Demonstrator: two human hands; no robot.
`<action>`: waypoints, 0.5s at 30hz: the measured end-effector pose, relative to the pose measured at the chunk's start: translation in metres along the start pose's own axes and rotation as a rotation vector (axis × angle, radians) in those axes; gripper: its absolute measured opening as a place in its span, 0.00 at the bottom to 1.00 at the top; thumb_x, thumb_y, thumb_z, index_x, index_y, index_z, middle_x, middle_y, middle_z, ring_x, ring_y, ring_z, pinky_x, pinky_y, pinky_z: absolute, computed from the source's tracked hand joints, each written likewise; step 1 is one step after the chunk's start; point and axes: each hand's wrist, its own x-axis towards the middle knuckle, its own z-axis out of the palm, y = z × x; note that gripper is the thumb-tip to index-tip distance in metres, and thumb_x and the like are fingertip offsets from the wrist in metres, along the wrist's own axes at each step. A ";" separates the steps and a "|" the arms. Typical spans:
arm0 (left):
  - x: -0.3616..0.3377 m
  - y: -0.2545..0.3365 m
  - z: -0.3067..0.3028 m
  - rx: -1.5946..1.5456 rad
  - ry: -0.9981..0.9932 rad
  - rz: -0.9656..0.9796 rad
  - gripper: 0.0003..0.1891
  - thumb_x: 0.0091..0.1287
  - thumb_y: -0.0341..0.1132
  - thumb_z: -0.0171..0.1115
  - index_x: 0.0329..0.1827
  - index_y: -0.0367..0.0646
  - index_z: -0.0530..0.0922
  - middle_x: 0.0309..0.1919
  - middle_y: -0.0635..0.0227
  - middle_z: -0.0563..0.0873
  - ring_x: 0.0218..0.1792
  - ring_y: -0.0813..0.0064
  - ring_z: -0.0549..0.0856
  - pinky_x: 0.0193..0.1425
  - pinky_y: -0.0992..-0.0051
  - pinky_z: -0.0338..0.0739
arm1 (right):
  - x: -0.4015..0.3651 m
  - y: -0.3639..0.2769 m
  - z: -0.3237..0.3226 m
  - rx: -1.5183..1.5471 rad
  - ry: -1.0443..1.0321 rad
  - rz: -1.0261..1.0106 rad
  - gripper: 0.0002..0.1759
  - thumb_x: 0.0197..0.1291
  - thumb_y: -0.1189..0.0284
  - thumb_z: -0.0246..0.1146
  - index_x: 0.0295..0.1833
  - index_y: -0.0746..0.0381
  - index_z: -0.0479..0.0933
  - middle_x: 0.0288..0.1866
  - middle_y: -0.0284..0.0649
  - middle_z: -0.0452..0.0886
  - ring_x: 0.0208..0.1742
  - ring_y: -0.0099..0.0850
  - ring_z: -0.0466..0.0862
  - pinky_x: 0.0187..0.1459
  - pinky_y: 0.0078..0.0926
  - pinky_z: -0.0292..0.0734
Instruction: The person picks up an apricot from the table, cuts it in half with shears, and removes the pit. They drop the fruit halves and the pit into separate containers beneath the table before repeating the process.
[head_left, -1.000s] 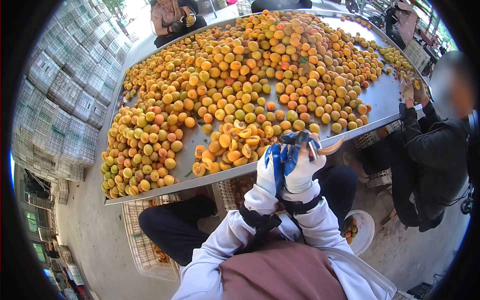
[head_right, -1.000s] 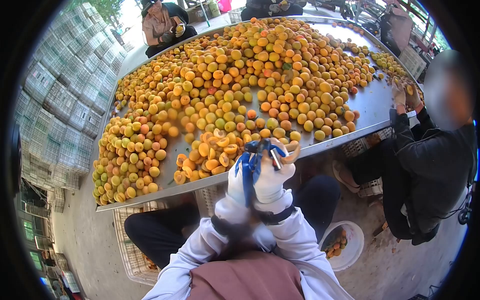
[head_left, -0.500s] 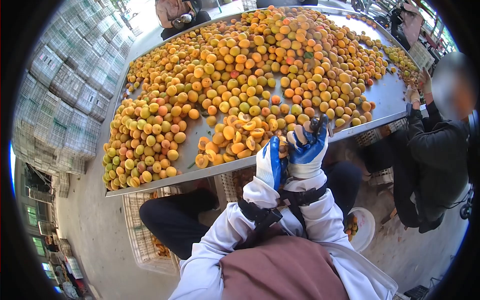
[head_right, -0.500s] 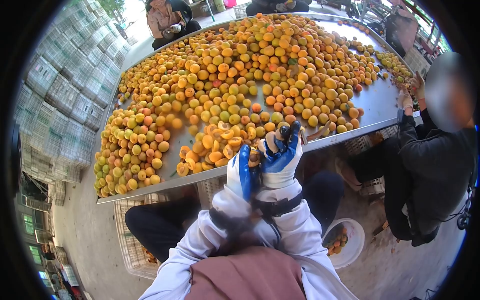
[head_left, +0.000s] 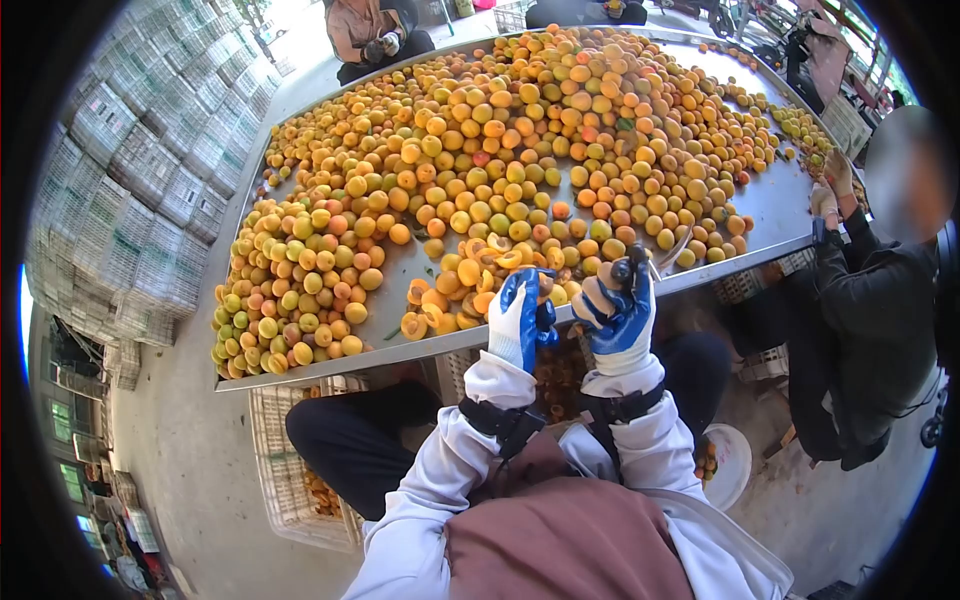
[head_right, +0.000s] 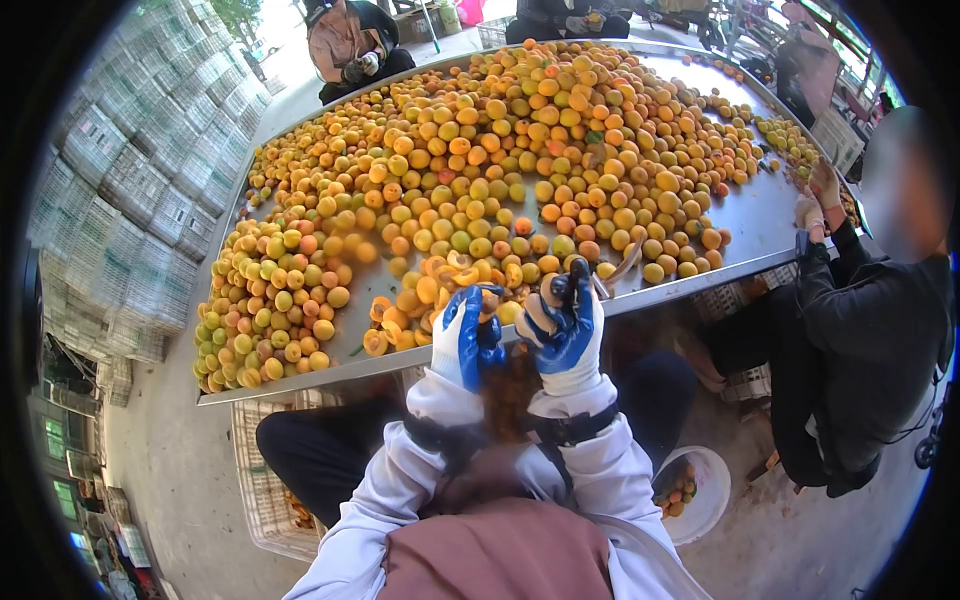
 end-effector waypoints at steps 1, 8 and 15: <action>-0.001 0.011 -0.002 0.004 -0.024 -0.009 0.13 0.78 0.42 0.60 0.59 0.47 0.80 0.37 0.75 0.83 0.27 0.85 0.79 0.23 0.81 0.71 | -0.001 0.000 0.002 -0.148 0.057 0.006 0.19 0.80 0.55 0.50 0.40 0.57 0.75 0.25 0.28 0.68 0.16 0.22 0.63 0.17 0.22 0.57; -0.024 0.045 -0.014 1.012 -0.108 0.783 0.35 0.56 0.21 0.66 0.72 0.43 0.73 0.64 0.57 0.81 0.64 0.51 0.80 0.70 0.61 0.72 | -0.015 0.010 0.010 -0.854 0.382 0.199 0.13 0.73 0.63 0.65 0.40 0.62 0.82 0.21 0.31 0.77 0.15 0.18 0.72 0.17 0.20 0.64; -0.007 0.033 -0.021 1.242 -0.181 1.010 0.34 0.60 0.33 0.69 0.73 0.49 0.73 0.71 0.64 0.77 0.74 0.48 0.68 0.79 0.47 0.55 | -0.025 0.010 0.010 -0.735 0.250 0.343 0.13 0.73 0.64 0.64 0.47 0.63 0.83 0.22 0.29 0.76 0.18 0.16 0.72 0.19 0.18 0.64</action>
